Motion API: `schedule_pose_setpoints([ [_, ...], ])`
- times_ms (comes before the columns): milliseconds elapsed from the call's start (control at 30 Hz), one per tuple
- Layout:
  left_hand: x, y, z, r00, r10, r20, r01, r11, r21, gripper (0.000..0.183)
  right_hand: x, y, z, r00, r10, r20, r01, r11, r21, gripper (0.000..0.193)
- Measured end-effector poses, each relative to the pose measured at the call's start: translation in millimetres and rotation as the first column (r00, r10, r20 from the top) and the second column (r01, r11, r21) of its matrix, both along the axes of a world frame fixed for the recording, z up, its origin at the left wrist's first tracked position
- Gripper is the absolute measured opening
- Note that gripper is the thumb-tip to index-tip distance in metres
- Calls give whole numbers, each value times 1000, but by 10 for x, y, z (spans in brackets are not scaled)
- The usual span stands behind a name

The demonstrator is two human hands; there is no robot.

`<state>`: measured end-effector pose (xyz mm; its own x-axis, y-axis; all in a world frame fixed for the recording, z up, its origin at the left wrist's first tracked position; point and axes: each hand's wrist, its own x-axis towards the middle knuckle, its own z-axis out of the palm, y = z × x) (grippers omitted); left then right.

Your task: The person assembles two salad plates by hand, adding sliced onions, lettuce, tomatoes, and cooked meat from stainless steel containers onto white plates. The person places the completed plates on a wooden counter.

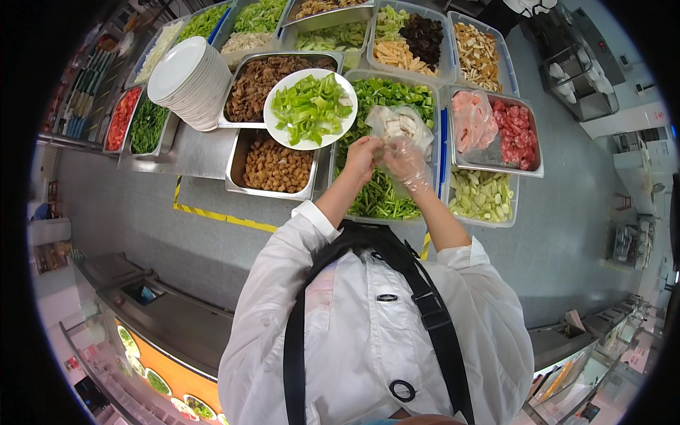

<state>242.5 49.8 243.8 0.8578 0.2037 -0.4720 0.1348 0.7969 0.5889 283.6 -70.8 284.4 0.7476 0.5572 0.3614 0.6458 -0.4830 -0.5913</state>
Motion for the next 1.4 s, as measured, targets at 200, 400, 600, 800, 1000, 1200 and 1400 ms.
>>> schedule_pose_setpoints([
  [200,50,2,-83,999,4,40,-1,998,-66,6,94,-7,-55,940,-188,-286,221,971,88,14],
  [400,137,48,-190,986,63,156,-19,964,-266,15,371,-245,-70,520,182,-835,509,719,473,12],
  [600,120,106,-263,971,66,231,37,908,-417,28,503,-296,186,409,271,-871,587,653,479,14],
  [800,115,109,-286,964,25,264,80,921,-381,21,352,-79,90,914,-155,-374,184,982,42,23],
  [1000,6,83,-144,993,14,120,16,969,-247,7,212,92,7,938,-94,-334,63,993,-103,31],
  [1200,-94,169,-305,996,53,72,-28,950,-310,11,454,114,42,817,-205,-539,275,960,52,27],
  [1400,-167,171,-482,1000,24,3,-22,951,-310,12,298,827,490,990,-131,-50,130,991,-25,23],
])
